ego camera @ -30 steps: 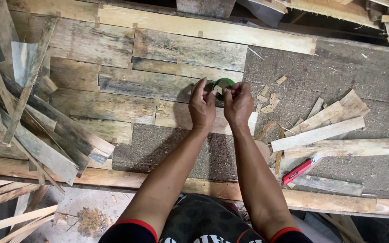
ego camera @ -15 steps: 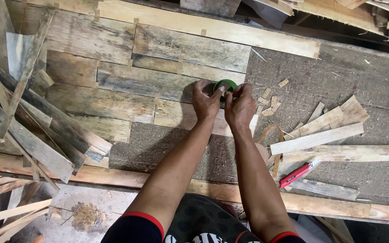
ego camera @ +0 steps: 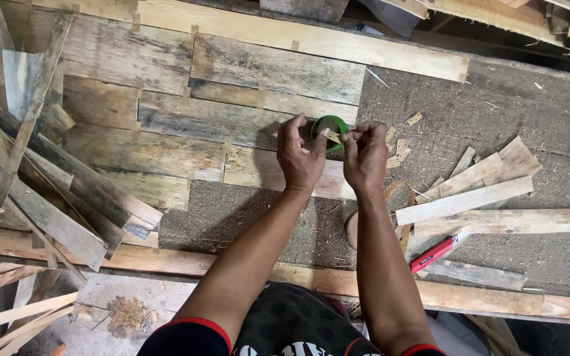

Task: The recorder is assembling and joining thin wood planks using a utility knife and tape on a workshop workbench.

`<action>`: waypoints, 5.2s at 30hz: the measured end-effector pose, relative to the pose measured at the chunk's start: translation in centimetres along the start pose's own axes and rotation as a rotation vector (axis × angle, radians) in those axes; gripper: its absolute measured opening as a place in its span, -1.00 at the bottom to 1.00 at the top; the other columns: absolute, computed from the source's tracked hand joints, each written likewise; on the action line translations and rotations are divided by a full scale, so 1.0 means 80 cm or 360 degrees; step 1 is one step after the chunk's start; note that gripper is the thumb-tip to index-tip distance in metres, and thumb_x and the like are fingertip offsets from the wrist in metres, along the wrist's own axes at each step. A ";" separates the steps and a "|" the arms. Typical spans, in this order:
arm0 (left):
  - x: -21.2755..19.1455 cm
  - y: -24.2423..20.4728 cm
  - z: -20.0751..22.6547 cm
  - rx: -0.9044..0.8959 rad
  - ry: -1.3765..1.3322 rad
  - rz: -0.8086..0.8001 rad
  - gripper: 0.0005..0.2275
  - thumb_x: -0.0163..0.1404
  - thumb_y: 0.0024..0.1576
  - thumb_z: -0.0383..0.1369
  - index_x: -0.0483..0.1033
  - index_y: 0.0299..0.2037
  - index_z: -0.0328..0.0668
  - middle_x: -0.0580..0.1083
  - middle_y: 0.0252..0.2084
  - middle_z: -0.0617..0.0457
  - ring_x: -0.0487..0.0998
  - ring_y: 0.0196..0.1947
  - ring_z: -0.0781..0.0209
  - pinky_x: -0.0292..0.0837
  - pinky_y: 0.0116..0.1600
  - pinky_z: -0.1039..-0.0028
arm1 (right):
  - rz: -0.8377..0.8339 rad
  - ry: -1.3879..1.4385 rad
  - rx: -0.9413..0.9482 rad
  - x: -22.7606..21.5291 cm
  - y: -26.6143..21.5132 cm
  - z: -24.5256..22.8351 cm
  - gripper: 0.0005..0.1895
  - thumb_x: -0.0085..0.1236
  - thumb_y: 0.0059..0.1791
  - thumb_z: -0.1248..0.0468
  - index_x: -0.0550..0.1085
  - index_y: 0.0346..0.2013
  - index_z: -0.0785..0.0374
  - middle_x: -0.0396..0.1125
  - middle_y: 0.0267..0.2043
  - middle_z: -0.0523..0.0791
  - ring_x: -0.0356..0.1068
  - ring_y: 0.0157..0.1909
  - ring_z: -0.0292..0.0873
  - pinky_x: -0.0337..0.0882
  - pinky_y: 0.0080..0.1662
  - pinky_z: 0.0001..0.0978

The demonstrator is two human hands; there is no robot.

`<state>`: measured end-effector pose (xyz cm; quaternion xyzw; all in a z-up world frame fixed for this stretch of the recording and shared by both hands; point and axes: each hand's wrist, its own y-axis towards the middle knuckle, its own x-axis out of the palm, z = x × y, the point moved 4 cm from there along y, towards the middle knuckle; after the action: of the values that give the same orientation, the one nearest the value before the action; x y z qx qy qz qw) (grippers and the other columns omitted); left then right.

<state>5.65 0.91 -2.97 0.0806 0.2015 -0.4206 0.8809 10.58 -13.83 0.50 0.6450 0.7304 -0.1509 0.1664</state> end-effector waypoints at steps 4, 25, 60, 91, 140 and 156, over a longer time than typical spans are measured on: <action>-0.007 0.005 0.017 0.0036 -0.0237 -0.0140 -0.54 0.16 0.15 -0.38 0.33 0.25 -0.19 0.55 -0.14 0.01 0.52 -0.35 0.30 0.51 -0.30 0.40 | -0.0054 0.0060 -0.0089 0.004 0.003 -0.006 -0.72 0.13 0.08 0.53 0.24 -0.04 0.32 0.39 -0.22 -0.03 0.46 -0.14 -0.18 0.53 -0.06 -0.40; 0.016 0.011 -0.010 0.0222 0.0191 -0.0131 -0.60 0.12 0.15 -0.51 0.30 0.17 -0.11 0.54 -0.29 0.08 0.63 -0.26 0.16 0.54 -0.12 0.33 | 0.0182 -0.0169 0.0405 0.058 0.006 0.044 -0.39 0.38 -0.03 0.22 0.29 0.16 0.45 0.29 0.14 0.16 0.36 0.17 0.10 0.44 0.17 -0.09; -0.231 0.070 -0.147 -0.0335 -0.1006 0.0042 -0.65 0.07 0.22 -0.51 0.28 0.18 -0.37 0.48 -0.24 0.05 0.49 -0.27 0.34 0.46 -0.15 0.53 | -0.0325 0.0690 0.0423 0.297 -0.066 -0.066 -0.87 0.18 0.11 0.28 0.51 -0.20 0.31 0.41 -0.37 -0.22 0.28 -0.40 -0.40 0.34 -0.33 -0.54; -0.266 0.209 -0.234 0.0830 0.1208 -0.0576 -0.46 -0.01 0.31 -0.26 0.18 0.48 -0.27 -0.01 0.58 -0.09 -0.16 0.58 -0.08 -0.30 0.61 0.16 | -0.0816 -0.0907 -0.0460 0.352 0.006 -0.087 -0.59 -0.07 0.06 0.34 0.33 0.20 0.41 0.14 0.46 0.11 0.05 0.53 0.10 -0.03 0.50 -0.07; -0.251 0.227 -0.216 0.1055 0.2129 -0.0873 -0.33 -0.20 0.30 0.04 -0.03 0.52 -0.19 0.05 0.44 -0.21 0.06 0.41 -0.26 0.13 0.37 0.06 | -0.0672 -0.0960 -0.0633 0.356 0.000 -0.068 -0.49 -0.12 0.14 0.30 0.23 0.38 0.42 0.21 0.43 0.11 0.15 0.49 0.12 0.13 0.46 -0.03; -0.200 0.174 -0.217 0.0963 0.1495 -0.1072 -0.63 -0.04 0.28 -0.47 0.34 0.31 -0.11 0.07 0.56 -0.06 -0.03 0.58 -0.06 -0.07 0.62 0.15 | -0.0581 -0.0900 -0.0672 0.358 0.005 -0.067 -0.60 -0.17 0.20 0.27 0.31 0.28 0.44 0.33 0.30 0.16 0.32 0.34 0.18 0.35 0.32 0.01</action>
<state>2.43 26.48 -12.27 0.4327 0.4521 -0.6318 0.4574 7.53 14.09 -7.23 0.3891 0.7734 -0.1963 0.4603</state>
